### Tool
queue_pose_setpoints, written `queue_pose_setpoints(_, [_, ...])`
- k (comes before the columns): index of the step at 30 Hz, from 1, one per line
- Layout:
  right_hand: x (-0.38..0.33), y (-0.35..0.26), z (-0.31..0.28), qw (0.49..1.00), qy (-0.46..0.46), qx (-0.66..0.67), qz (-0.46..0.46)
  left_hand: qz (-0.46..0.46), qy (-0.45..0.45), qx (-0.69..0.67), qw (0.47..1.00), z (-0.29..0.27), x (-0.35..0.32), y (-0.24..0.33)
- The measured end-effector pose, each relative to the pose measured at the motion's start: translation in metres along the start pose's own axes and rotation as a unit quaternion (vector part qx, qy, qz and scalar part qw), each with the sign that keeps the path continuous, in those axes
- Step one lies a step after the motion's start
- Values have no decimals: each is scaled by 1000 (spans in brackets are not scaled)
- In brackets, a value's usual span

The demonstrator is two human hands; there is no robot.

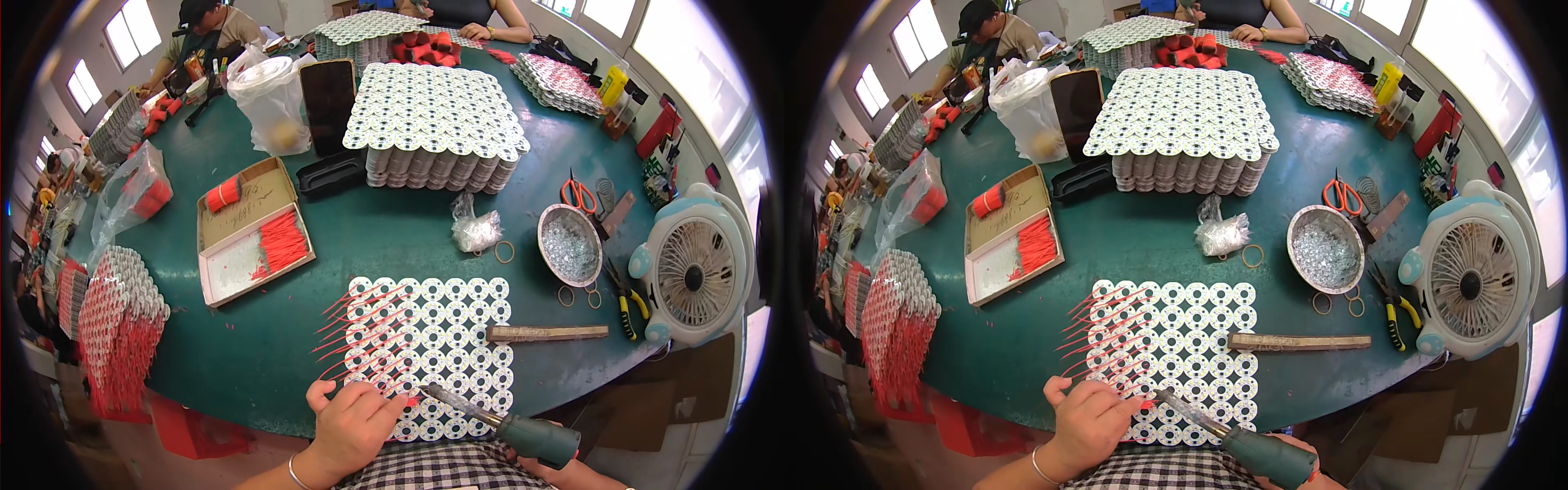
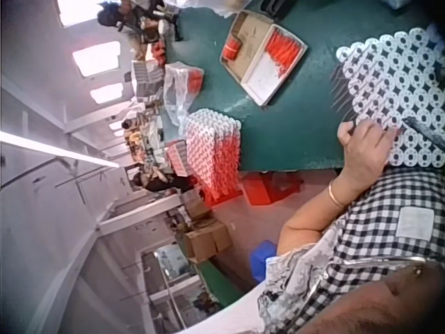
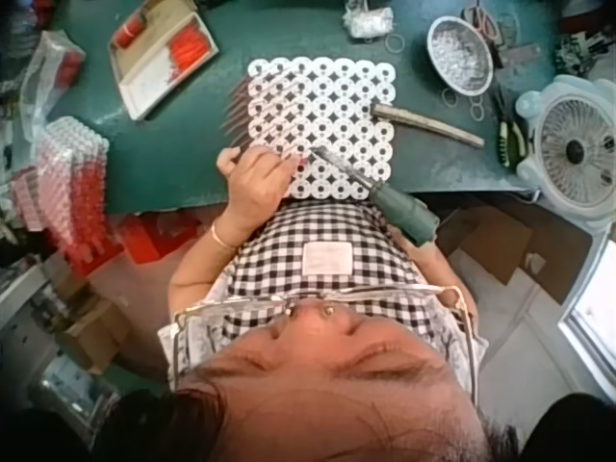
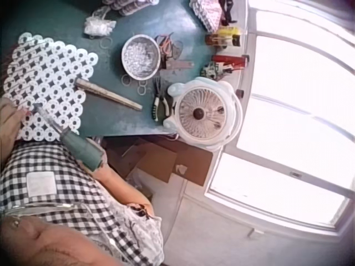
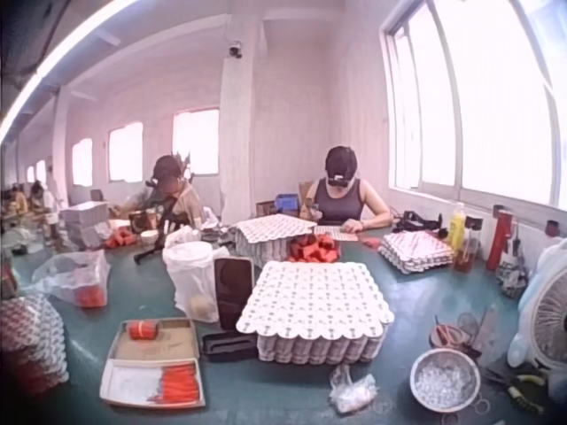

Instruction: The person solders red leads onto a wiring grid of circular electronic components on a circuit board using a soldering iron.

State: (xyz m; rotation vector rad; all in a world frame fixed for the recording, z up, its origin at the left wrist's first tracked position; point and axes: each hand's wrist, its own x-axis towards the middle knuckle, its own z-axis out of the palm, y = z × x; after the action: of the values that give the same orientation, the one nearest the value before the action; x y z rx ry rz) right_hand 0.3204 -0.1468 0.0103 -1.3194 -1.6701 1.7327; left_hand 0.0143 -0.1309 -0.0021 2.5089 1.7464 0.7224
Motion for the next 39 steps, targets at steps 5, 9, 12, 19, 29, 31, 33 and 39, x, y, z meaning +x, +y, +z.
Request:
queue_pose_setpoints(5, [5,-12,7,999,27,36,26,-11,18,-32,999,3,2,-2])
queue_pose_setpoints(9, [6,3,4,984,7,-159,-82,-9,1,-25,1000,2,2,-3])
queue_pose_setpoints(12, [11,0,5,961,43,-217,-166,-8,1,-25,1000,2,3,-3])
queue_pose_setpoints(19, [10,-4,2,973,49,-180,-136,-15,-6,-17,1000,-1,2,-3])
queue_pose_setpoints(29, [-7,2,5,986,144,74,-38,-14,25,-34,999,-9,8,-4])
queue_pose_setpoints(31, [-13,5,3,994,100,45,-19,-18,41,-28,999,-17,6,3])
queue_pose_setpoints(33, [-16,0,-2,997,69,24,-10,-19,60,-23,998,-18,2,4])
queue_pose_setpoints(39, [-16,9,7,993,39,110,-8,-6,15,-16,1000,-9,-16,6])
